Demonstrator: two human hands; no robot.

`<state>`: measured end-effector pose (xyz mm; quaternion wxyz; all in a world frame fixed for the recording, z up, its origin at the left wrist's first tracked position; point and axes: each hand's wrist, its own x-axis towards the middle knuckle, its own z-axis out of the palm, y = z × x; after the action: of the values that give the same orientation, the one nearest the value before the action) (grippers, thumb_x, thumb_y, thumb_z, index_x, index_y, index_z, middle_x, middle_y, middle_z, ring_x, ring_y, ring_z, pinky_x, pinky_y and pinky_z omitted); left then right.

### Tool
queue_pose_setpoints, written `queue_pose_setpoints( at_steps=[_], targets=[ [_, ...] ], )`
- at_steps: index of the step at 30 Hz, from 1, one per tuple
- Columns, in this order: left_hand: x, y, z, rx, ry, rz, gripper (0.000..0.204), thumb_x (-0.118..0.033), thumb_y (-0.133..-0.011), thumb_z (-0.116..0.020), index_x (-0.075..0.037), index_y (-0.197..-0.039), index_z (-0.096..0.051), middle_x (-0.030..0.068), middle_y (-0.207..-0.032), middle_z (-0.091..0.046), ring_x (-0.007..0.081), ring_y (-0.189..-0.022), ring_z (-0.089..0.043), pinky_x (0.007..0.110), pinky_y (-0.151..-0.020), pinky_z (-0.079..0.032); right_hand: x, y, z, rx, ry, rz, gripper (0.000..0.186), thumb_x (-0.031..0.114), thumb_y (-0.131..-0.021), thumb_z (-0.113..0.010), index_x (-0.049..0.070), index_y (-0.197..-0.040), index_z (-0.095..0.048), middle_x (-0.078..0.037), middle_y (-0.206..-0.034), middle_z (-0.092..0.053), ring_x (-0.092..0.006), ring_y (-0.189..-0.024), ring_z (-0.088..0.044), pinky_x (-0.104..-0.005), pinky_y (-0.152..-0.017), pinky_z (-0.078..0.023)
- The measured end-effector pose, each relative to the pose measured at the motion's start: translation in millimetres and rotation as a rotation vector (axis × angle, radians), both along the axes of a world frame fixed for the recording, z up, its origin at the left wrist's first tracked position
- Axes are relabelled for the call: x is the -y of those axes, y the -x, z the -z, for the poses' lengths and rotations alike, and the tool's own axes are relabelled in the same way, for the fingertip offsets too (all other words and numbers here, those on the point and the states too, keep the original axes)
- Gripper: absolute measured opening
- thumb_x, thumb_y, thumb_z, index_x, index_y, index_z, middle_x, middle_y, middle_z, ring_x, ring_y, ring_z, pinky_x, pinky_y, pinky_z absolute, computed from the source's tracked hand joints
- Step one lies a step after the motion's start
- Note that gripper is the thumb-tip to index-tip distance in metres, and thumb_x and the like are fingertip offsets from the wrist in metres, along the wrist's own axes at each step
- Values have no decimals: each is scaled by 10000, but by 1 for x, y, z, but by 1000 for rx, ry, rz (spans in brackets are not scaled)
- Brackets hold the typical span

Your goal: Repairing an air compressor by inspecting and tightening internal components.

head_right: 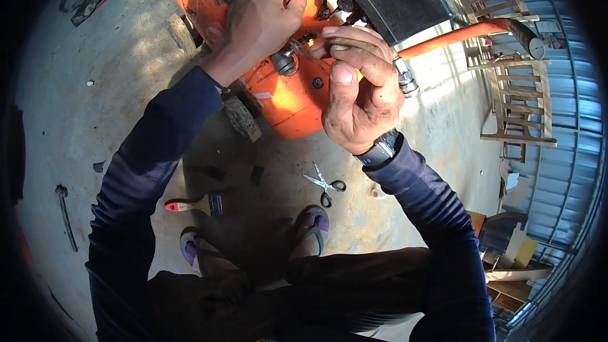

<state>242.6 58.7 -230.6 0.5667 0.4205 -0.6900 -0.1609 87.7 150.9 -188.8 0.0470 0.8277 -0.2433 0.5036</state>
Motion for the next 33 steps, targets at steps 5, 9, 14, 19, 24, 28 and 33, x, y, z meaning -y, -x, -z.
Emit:
queue_pose_setpoints(
  at_steps=[5, 9, 14, 19, 24, 28, 33],
  targets=[
    [1, 4, 1, 31, -8, -30, 231, -210, -902, -566, -90, -1021, -725, 174, -832, -726, 366, -782, -707, 487, -762, -559, -2, -17, -8, -70, 92, 39, 348, 328, -1095, -405, -13, -1076, -471, -189, -727, -620, -295, -715, -670, -401, -759, -578],
    [3, 5, 4, 33, -20, -17, 247, -215, -903, -554, -94, -1040, -721, 176, -845, -727, 368, -797, -708, 493, -778, -557, -12, -31, -12, 169, -190, -52, 532, 467, -1095, -316, -25, -1003, -493, -143, -649, -578, -253, -587, -613, -354, -608, -541],
    [6, 5, 8, 10, 5, -57, 264, -211, -903, -544, -93, -1069, -711, 188, -876, -726, 370, -835, -705, 494, -800, -552, -15, -35, -19, 214, -323, -7, 691, 555, -1079, -302, -42, -856, -566, -93, -549, -524, -180, -481, -518, -312, -473, -415],
    [7, 6, 15, -42, 28, -62, 272, -216, -918, -516, -65, -1045, -703, 204, -882, -718, 379, -857, -694, 495, -812, -539, -2, -51, -26, 273, -333, 11, 555, 394, -1094, -404, -29, -843, -661, -25, -530, -528, -102, -478, -493, -278, -483, -396],
    [12, -4, 27, -327, 287, 8, 235, -158, -909, -594, -23, -1100, -615, 195, -976, -659, 335, -934, -645, 439, -838, -511, 13, -77, -43, 198, -326, 96, 551, 348, -1117, -400, -49, -832, -654, 13, -514, -475, -43, -467, -423, -235, -440, -319],
    [-8, -5, 44, -662, 388, -46, 269, -128, -891, -659, -18, -1120, -569, 168, -999, -605, 299, -946, -613, 406, -828, -495, 29, -89, -65, 49, -644, 334, 362, 247, -1017, -570, -34, -820, -682, -141, -643, -625, -257, -617, -603, -383, -588, -468],
    [-30, -6, 43, -597, -148, -252, 355, -109, -888, -673, -20, -1194, -517, 158, -1034, -591, 294, -924, -606, 409, -824, -495, 63, -107, -59, -106, -323, 279, 372, 190, -1017, -543, -71, -780, -662, -238, -613, -609, -388, -579, -611, -465, -566, -479]
  ],
)
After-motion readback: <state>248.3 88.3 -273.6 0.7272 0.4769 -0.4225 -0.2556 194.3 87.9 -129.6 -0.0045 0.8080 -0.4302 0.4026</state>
